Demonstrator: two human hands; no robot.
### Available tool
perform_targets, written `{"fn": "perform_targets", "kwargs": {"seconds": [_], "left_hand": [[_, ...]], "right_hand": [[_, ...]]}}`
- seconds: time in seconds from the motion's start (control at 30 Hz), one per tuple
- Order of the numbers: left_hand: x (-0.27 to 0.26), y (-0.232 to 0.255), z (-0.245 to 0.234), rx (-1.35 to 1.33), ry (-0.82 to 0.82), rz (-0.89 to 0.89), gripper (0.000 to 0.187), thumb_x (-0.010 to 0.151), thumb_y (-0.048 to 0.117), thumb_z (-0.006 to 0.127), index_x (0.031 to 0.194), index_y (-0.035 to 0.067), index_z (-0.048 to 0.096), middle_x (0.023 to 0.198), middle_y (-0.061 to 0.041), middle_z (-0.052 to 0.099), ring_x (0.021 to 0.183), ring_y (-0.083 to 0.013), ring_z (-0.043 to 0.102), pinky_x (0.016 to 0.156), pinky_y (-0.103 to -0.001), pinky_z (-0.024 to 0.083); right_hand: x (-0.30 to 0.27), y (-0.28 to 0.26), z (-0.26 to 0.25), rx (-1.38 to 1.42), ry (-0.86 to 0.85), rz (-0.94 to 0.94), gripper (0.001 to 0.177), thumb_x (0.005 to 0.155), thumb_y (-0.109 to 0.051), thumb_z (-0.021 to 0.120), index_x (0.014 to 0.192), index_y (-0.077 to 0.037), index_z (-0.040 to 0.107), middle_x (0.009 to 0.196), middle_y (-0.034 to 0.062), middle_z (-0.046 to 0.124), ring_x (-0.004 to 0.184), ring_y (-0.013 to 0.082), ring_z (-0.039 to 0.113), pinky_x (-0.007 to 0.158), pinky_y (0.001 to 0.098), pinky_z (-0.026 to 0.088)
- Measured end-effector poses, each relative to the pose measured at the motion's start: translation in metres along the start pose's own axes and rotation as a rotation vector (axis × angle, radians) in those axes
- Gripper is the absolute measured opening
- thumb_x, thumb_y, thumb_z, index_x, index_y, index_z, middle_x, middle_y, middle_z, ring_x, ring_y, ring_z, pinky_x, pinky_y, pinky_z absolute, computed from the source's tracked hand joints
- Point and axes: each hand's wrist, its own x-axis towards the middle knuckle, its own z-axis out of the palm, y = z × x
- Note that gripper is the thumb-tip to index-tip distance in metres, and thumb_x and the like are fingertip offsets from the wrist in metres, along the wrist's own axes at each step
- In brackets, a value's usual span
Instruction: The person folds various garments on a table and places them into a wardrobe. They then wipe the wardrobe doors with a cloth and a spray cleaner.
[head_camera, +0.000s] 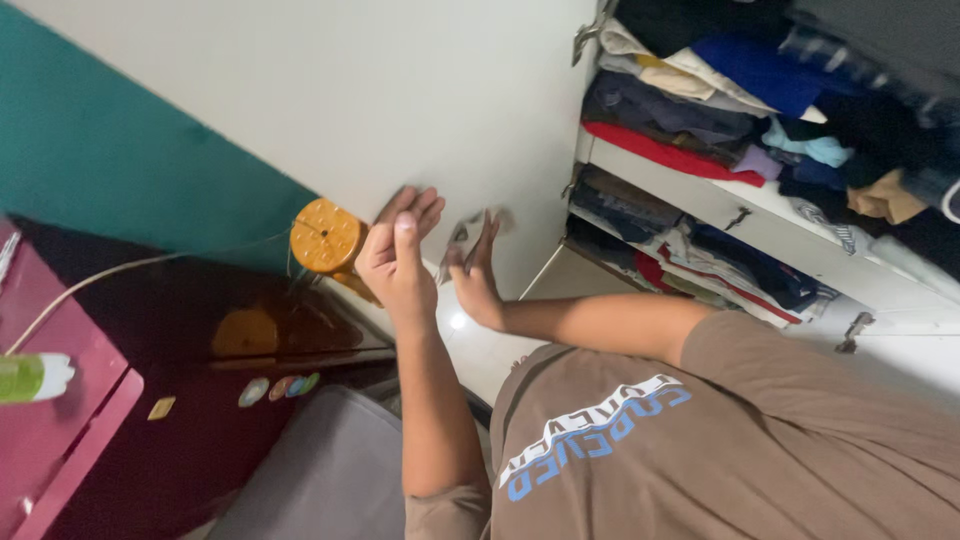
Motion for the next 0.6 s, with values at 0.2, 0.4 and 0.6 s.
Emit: {"fn": "perform_targets", "kwargs": {"seconds": [0.2, 0.4, 0.6], "left_hand": [[0.002, 0.005, -0.001, 0.055, 0.016, -0.029, 0.041, 0.106, 0.019, 0.058, 0.126, -0.016, 0.061, 0.107, -0.027, 0.074, 0.097, -0.0342, 0.077, 0.086, -0.041, 0.065], [0.003, 0.0, -0.009, 0.012, -0.031, 0.007, 0.04, 0.107, 0.018, 0.059, 0.125, -0.018, 0.062, 0.107, -0.026, 0.071, 0.1, -0.0363, 0.075, 0.089, -0.049, 0.064], [0.003, -0.004, -0.022, -0.113, -0.087, -0.077, 0.039, 0.105, 0.016, 0.061, 0.123, -0.018, 0.061, 0.11, -0.026, 0.07, 0.1, -0.0397, 0.074, 0.097, -0.056, 0.063]], "right_hand": [[0.025, 0.059, 0.007, 0.502, 0.119, 0.811, 0.089, 0.098, -0.072, 0.031, 0.163, -0.017, 0.003, 0.173, 0.0076, 0.007, 0.156, 0.0234, 0.016, 0.123, 0.0397, 0.02], [0.07, 0.104, -0.021, 0.791, 0.193, 1.009, 0.091, 0.092, -0.076, 0.031, 0.161, -0.018, 0.023, 0.167, 0.0085, 0.028, 0.151, 0.0289, 0.029, 0.121, 0.0459, 0.028], [0.119, 0.119, -0.036, 0.478, 0.338, 0.585, 0.106, 0.092, -0.082, 0.033, 0.163, -0.016, -0.011, 0.174, 0.0095, -0.007, 0.159, 0.0262, -0.001, 0.126, 0.0423, 0.008]]}}
